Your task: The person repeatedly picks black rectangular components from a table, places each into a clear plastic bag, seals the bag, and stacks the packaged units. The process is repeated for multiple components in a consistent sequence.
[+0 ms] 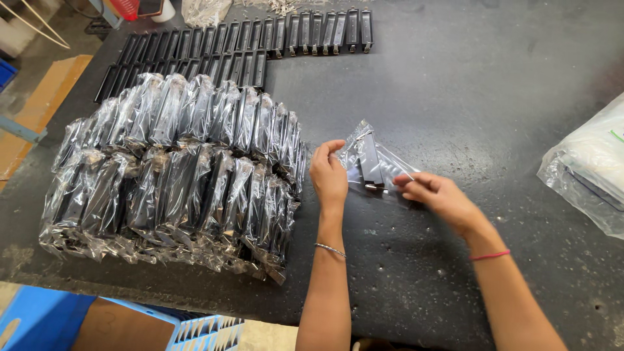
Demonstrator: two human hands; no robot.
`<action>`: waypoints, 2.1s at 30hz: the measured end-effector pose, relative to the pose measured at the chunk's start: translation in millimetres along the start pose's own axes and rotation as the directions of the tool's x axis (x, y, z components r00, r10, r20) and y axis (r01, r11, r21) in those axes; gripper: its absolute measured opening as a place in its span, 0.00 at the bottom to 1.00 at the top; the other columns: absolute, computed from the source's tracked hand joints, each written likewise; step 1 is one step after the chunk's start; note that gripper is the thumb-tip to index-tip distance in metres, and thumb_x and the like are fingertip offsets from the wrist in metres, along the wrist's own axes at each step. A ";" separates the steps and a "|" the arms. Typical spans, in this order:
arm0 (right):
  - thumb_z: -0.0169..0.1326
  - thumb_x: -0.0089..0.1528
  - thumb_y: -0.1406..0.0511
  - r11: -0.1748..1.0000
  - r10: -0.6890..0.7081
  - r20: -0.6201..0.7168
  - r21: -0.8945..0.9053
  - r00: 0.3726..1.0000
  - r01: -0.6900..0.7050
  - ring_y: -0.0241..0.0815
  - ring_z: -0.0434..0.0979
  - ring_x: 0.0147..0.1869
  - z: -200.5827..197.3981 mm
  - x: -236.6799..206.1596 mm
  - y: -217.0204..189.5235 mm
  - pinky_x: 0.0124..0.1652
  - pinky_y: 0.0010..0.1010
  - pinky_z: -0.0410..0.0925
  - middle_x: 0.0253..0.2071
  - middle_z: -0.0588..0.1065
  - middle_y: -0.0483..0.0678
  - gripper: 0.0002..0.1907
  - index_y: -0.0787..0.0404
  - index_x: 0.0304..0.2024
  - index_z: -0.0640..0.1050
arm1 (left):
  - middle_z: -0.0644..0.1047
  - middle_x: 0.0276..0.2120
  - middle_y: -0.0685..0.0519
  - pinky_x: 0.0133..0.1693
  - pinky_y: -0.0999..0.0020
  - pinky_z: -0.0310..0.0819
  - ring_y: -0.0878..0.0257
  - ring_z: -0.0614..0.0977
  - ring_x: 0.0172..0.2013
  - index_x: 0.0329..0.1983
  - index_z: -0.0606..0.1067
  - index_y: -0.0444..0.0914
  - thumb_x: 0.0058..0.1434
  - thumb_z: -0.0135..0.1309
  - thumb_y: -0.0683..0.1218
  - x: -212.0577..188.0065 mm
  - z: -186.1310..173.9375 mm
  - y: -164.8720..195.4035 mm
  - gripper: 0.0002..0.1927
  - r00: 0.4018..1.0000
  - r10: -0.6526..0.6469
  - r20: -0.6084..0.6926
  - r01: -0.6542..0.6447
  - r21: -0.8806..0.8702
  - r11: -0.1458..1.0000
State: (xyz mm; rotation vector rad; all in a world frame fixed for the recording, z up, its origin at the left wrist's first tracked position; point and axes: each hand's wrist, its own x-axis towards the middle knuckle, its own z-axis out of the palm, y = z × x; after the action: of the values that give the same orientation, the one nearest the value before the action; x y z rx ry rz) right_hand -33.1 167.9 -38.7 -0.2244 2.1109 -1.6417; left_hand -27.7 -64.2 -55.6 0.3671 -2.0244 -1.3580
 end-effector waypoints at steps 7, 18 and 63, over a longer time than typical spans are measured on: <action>0.65 0.58 0.65 0.966 -0.230 -0.235 -0.169 0.945 0.193 0.35 0.83 0.48 52.2 14.2 13.1 0.49 0.27 0.74 0.45 0.83 0.50 0.20 0.66 0.51 0.80 | 0.81 0.43 0.49 0.51 0.60 0.75 0.52 0.82 0.47 0.43 0.80 0.38 0.63 0.45 0.33 -8.5 11.8 -7.0 0.14 0.983 0.069 0.168 -0.071 0.011 0.997; 0.55 0.63 0.71 0.879 -0.428 -0.218 -0.323 0.877 0.349 0.37 0.79 0.43 43.7 27.8 33.0 0.46 0.30 0.70 0.42 0.80 0.46 0.13 0.58 0.50 0.82 | 0.77 0.47 0.53 0.52 0.58 0.72 0.51 0.75 0.50 0.47 0.82 0.46 0.56 0.50 0.31 -20.9 13.7 11.9 0.22 0.899 0.163 0.406 -0.277 0.240 0.930; 0.52 0.68 0.62 0.722 -0.103 -0.146 0.669 0.984 0.175 0.32 0.78 0.47 -43.4 24.8 43.1 0.45 0.29 0.72 0.47 0.78 0.41 0.18 0.57 0.60 0.73 | 0.73 0.47 0.49 0.36 0.67 0.75 0.65 0.74 0.36 0.59 0.69 0.32 0.61 0.66 0.52 -37.7 25.4 50.0 0.30 0.995 0.036 0.092 -0.021 -0.153 0.988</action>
State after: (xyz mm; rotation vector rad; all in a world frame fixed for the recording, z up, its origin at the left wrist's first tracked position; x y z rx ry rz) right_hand -68.0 208.1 -77.8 -0.0590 1.4225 -2.4394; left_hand -10.2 -3.9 -30.7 0.2088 -1.9777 -1.5262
